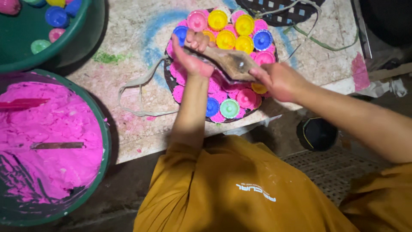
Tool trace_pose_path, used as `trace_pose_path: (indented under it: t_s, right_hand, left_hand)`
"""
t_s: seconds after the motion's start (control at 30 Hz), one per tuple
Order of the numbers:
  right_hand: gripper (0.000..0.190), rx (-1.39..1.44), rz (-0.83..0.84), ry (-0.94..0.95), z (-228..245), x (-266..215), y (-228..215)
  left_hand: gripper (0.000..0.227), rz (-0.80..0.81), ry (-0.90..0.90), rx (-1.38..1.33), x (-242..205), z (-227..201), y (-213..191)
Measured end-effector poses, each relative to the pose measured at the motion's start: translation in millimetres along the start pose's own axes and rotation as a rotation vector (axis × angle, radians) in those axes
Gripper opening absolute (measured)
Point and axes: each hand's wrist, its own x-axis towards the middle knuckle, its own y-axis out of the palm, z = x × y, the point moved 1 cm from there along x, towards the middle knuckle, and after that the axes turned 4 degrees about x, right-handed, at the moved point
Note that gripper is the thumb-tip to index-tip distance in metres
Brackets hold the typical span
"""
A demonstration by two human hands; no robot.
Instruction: The person scoops pink paste from a green basin using a wooden mold and presses it into small plastic molds arranged in a basket. They repeatedly fill the molds, close the wooden press, and release the shaped pink items into the basket.
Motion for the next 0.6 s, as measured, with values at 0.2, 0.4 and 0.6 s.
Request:
trace_pose_path:
  t_s: [0.2, 0.4, 0.6]
  right_hand:
    - [0.062, 0.086, 0.128, 0.142, 1, -2, -2]
    - [0.063, -0.119, -0.026, 0.054, -1, 3, -11]
    - [0.061, 0.026, 0.009, 0.055, 5, 1, 1]
  left_hand:
    - [0.042, -0.14, -0.035, -0.016, -7, 6, -2]
    - [0.042, -0.162, 0.014, -0.011, 7, 14, 0]
    - [0.044, -0.209, -0.005, 0.033, 6, 3, 6]
